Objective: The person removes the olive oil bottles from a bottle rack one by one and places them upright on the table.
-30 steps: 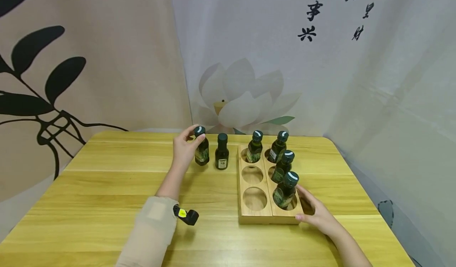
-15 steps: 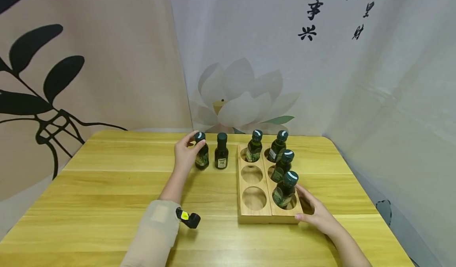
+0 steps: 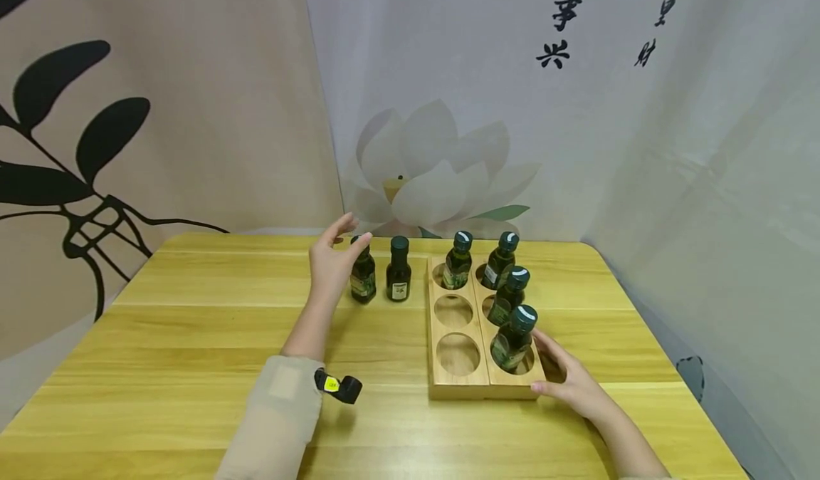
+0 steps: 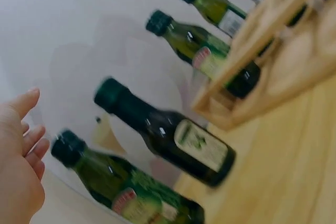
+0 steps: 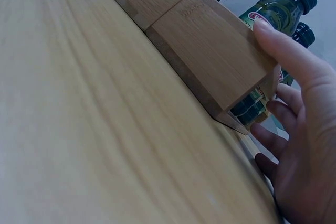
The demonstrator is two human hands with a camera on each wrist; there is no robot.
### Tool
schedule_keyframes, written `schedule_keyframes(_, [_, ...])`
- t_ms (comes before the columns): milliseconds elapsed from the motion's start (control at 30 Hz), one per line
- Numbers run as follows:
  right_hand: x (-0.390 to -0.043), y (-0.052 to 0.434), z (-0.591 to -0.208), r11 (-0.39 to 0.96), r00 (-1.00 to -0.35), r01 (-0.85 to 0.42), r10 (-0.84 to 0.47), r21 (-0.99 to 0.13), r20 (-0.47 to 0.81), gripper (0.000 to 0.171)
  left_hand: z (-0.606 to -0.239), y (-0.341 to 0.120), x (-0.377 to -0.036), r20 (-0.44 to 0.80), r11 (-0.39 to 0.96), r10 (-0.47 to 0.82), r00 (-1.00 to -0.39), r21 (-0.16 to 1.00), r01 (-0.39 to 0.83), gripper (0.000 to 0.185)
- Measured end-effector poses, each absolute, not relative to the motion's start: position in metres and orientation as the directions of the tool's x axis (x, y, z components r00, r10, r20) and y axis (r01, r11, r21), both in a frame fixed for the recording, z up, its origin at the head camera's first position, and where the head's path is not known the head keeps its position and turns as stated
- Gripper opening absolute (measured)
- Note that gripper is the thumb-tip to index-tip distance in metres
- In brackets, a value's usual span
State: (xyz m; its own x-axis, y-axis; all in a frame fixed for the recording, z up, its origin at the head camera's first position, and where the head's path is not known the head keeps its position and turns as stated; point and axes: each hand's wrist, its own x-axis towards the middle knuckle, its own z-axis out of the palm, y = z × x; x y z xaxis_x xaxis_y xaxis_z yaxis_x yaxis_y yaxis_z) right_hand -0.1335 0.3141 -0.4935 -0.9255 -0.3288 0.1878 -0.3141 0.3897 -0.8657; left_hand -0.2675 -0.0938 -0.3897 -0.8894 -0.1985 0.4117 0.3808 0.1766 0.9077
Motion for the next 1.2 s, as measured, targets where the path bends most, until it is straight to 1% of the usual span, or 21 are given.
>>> schedule_keyframes(133, [-0.134, 0.315, -0.494, 0.385, -0.925, -0.314, -0.33, -0.868, 0.188, 0.085, -0.374, -0.082, -0.26, 0.471, 0.159, -0.185, -0.862, 0.88, 0.447, 0.051])
schedule_keyframes(267, [-0.134, 0.315, -0.495, 0.387, -0.927, -0.31, -0.326, -0.868, 0.186, 0.085, -0.364, -0.065, -0.251, 0.525, 0.132, -0.146, -0.838, 0.85, 0.51, 0.049])
schedule_keyframes(533, [-0.133, 0.314, -0.494, 0.377, -0.928, -0.299, -0.329, -0.877, 0.175, 0.084, -0.355, -0.028, -0.236, 0.548, 0.088, -0.074, -0.833, 0.836, 0.542, 0.047])
schedule_keyframes(700, [-0.133, 0.314, -0.493, 0.384, -0.929, -0.297, -0.326, -0.874, 0.172, 0.084, -0.356, -0.006, -0.235, 0.526, 0.082, -0.029, -0.85, 0.849, 0.522, 0.048])
schedule_keyframes(833, [-0.133, 0.314, -0.492, 0.384, -0.93, -0.292, -0.327, -0.876, 0.167, 0.084, -0.36, 0.009, -0.238, 0.492, 0.109, 0.002, -0.871, 0.865, 0.489, 0.049])
schedule_keyframes(1033, [-0.133, 0.313, -0.492, 0.391, -0.93, -0.293, -0.328, -0.872, 0.166, 0.083, -0.361, 0.026, -0.243, 0.398, 0.199, 0.094, -0.913, 0.891, 0.409, 0.058])
schedule_keyframes(1200, [-0.133, 0.314, -0.492, 0.394, -0.929, -0.298, -0.329, -0.87, 0.17, 0.084, -0.366, 0.035, -0.252, 0.337, 0.204, 0.144, -0.93, 0.91, 0.361, 0.062])
